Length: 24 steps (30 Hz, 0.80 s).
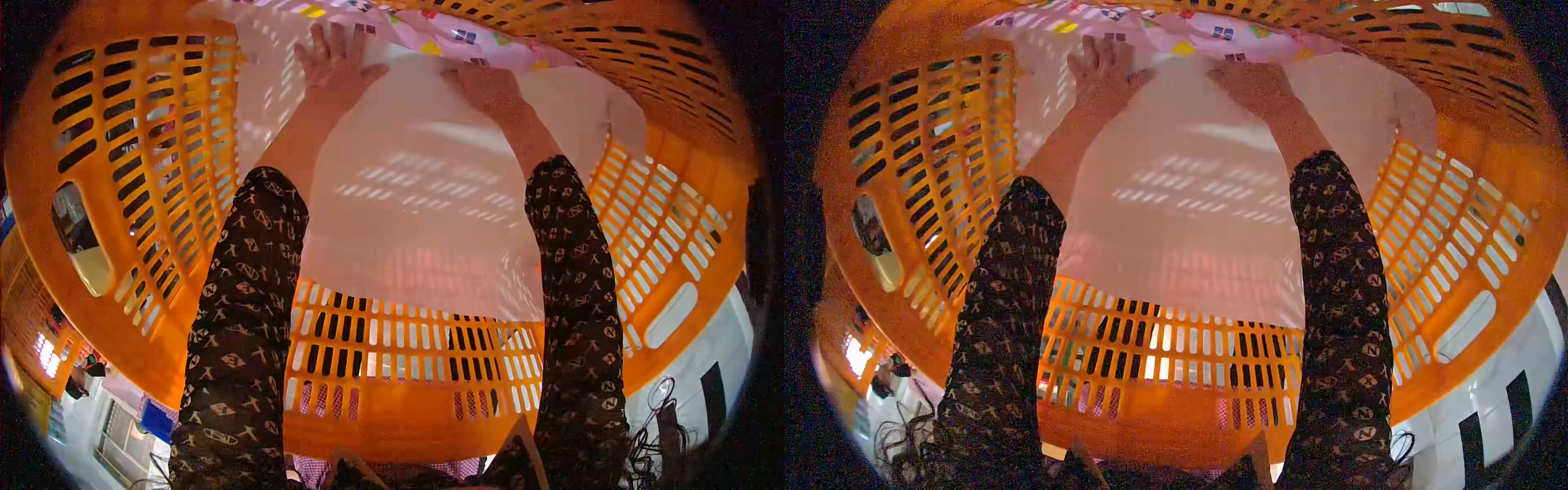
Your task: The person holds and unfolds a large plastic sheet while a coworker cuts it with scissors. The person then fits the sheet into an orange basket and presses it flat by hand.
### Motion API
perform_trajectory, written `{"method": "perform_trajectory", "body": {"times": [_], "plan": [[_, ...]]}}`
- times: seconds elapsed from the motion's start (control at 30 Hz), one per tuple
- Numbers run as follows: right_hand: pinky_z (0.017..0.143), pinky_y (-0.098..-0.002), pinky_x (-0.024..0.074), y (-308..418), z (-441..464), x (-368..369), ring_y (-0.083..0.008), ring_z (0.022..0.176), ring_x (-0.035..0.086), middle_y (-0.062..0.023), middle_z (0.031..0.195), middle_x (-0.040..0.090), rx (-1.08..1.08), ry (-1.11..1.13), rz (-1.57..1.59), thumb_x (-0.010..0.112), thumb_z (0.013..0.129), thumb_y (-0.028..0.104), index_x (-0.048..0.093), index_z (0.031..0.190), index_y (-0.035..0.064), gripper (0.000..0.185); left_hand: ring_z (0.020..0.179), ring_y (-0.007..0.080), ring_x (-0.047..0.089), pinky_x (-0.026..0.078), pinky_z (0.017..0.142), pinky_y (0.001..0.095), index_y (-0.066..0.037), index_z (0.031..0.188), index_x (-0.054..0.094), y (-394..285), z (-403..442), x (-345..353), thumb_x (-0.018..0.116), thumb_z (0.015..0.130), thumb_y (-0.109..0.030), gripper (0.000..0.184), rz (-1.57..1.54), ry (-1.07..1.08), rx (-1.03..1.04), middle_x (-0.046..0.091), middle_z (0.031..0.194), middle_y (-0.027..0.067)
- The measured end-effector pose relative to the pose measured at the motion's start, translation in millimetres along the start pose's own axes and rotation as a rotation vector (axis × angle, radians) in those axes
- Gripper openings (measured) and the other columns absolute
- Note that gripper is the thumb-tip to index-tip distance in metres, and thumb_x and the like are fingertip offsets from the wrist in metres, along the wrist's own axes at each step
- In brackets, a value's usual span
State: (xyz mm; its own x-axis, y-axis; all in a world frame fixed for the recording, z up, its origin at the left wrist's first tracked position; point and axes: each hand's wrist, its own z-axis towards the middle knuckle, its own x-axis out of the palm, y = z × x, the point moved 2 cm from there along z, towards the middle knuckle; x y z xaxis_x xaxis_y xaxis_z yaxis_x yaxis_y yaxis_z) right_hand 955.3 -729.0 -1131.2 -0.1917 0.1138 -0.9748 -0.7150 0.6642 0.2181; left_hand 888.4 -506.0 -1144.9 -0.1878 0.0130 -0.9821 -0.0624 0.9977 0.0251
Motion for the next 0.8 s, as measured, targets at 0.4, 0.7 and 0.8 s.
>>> {"method": "perform_trajectory", "body": {"times": [0.4,0.7,0.8], "plan": [[0.079,-0.0299,0.045,-65.4,-59.6,-89.1,-0.0193,0.088,0.058,-0.0061,0.098,0.063,0.289,-0.202,0.845,0.053,0.084,0.017,0.064,0.098,0.0056,0.021,0.09,0.0211,0.058,0.04,0.084,0.0428,-0.005,0.09,0.065,43.0,36.1,-47.4,0.055,0.08,-0.03,0.029,-0.744,-0.084,0.04,0.065,0.089,0.0107],[0.086,-0.0288,0.042,-90.3,-70.7,-128.7,-0.0196,0.095,0.059,-0.0078,0.099,0.064,0.562,-0.358,1.362,0.041,0.088,0.022,0.063,0.099,0.0007,0.033,0.081,0.016,0.06,0.043,0.075,0.0296,-0.008,0.096,0.062,62.0,63.2,-41.4,0.033,0.09,-0.052,0.053,-1.483,0.186,-0.168,0.065,0.092,0.0054],[0.085,-0.0289,0.0425,-100.4,-73.6,-116.8,-0.0189,0.093,0.059,-0.007,0.101,0.064,0.44,-0.41,1.521,0.042,0.087,0.022,0.063,0.1,0.0033,0.031,0.083,0.0149,0.06,0.044,0.076,0.0299,-0.008,0.099,0.06,57.1,60.3,-51.1,0.031,0.089,-0.054,0.055,-1.501,0.208,-0.197,0.065,0.092,0.0052]]}}
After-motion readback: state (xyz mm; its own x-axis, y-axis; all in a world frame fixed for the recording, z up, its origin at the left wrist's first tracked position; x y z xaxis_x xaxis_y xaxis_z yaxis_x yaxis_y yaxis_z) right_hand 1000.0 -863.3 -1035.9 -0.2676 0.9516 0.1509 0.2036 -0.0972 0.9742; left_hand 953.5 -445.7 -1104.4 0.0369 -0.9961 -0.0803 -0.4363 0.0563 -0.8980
